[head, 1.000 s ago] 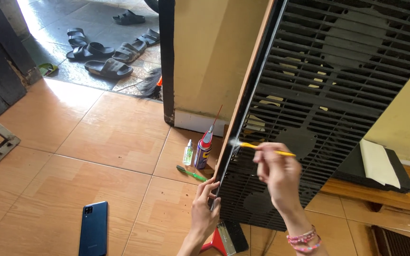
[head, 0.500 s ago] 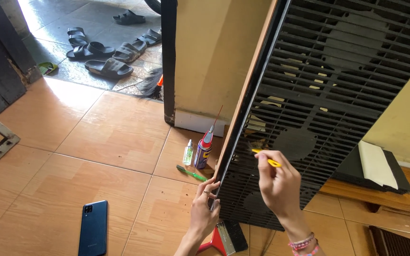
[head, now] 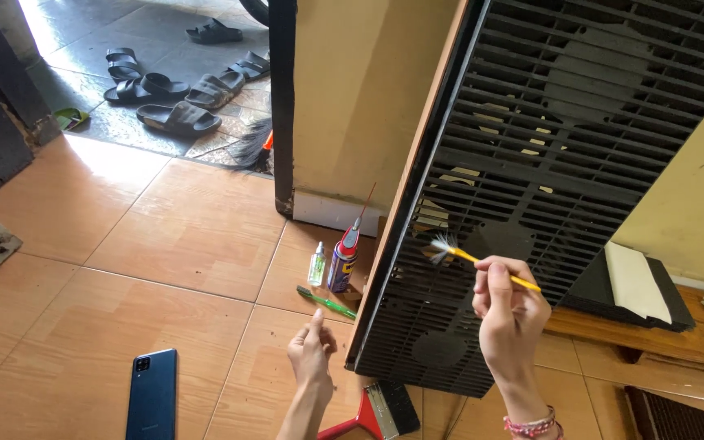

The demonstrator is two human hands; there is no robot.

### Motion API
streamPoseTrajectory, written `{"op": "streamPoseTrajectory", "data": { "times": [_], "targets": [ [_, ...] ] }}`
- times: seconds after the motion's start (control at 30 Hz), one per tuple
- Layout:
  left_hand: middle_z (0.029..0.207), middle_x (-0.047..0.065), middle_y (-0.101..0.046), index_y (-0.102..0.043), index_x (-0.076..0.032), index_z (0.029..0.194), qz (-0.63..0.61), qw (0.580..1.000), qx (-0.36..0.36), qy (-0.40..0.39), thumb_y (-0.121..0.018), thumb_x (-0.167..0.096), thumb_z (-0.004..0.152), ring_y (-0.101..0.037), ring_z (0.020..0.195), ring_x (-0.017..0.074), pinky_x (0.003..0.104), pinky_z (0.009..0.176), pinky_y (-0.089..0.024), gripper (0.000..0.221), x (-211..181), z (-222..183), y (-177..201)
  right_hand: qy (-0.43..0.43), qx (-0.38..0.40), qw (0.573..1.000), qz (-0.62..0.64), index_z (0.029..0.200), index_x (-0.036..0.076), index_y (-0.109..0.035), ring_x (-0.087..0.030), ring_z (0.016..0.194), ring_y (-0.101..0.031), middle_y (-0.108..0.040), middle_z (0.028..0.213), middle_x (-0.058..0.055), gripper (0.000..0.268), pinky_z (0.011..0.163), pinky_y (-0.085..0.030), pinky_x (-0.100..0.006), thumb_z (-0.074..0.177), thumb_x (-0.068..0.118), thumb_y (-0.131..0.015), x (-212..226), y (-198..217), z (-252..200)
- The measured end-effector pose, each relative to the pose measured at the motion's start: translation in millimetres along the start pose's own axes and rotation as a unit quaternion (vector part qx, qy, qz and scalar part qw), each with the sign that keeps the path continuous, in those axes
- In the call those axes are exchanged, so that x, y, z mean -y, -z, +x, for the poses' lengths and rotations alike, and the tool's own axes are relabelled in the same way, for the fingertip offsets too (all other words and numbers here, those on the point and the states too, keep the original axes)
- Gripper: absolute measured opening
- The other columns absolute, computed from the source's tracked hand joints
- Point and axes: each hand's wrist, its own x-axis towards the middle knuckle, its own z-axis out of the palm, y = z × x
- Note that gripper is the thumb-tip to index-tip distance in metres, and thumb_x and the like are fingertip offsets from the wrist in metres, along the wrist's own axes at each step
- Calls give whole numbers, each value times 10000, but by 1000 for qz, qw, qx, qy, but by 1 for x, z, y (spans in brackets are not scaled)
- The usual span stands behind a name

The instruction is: Cleaning dust from the internal grill of an electronic device using a small brush

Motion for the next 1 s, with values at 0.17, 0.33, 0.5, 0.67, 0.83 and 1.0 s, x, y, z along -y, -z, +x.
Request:
{"op": "streamPoseTrajectory", "data": {
  "times": [0.17, 0.33, 0.5, 0.67, 0.83, 1.0],
  "targets": [
    [1279, 158, -613, -487, -112, 1370, 106, 994, 9, 9, -757, -150, 785, -601, 1032, 257, 367, 841, -536, 645, -35, -37, -19, 67, 22, 971, -227, 972, 78, -688, -80, 454, -450, -566, 592, 2, 265, 425, -338, -238, 1065, 224, -488, -3, 2, -5],
    [646, 148, -671, -627, -27, 666, 124, 991, 57, 0, -594, -312, 1026, -556, 529, 197, 324, 561, -459, 461, -27, -43, -31, 179, 73, 938, -287, 954, 38, -697, -57, 452, -443, -703, 796, -31, 219, 397, -339, -208, 1033, 159, -532, -14, -6, -2],
    [1429, 13, -654, -385, -264, 1526, 276, 945, 156, -77, -750, -118, 768, -685, 1067, 155, 361, 927, -560, 854, -47, -68, -49, 226, 95, 912, -330, 992, 51, -687, -65, 412, -452, -731, 938, -60, 157, 380, -349, -191, 1025, 120, -549, 4, -15, 2],
    [1542, 90, -528, -379, -200, 1533, 369, 874, 226, -222, -767, -194, 786, -554, 1304, 244, 453, 1036, -496, 841, -18, -51, -46, 226, 109, 907, -338, 1037, 54, -689, -85, 473, -544, -742, 982, -60, 186, 408, -437, -190, 1037, 156, -533, -1, -20, 6],
    [1534, 139, -520, -364, -140, 1556, 389, 835, 265, -287, -779, -95, 770, -476, 1410, 296, 488, 1185, -350, 890, -6, -37, -52, 246, 133, 900, -334, 1040, 60, -670, -122, 469, -571, -733, 1040, -89, 95, 462, -513, -258, 1010, 115, -598, 9, -31, 10],
    [1422, 131, -636, -457, -135, 1485, 352, 850, 275, -278, -759, -36, 746, -669, 1242, 291, 447, 1053, -571, 804, -2, -24, -50, 195, 95, 935, -279, 978, 64, -690, -55, 437, -454, -688, 727, -25, 239, 348, -335, -200, 1039, 209, -510, -7, -19, 9]
  ]
}}
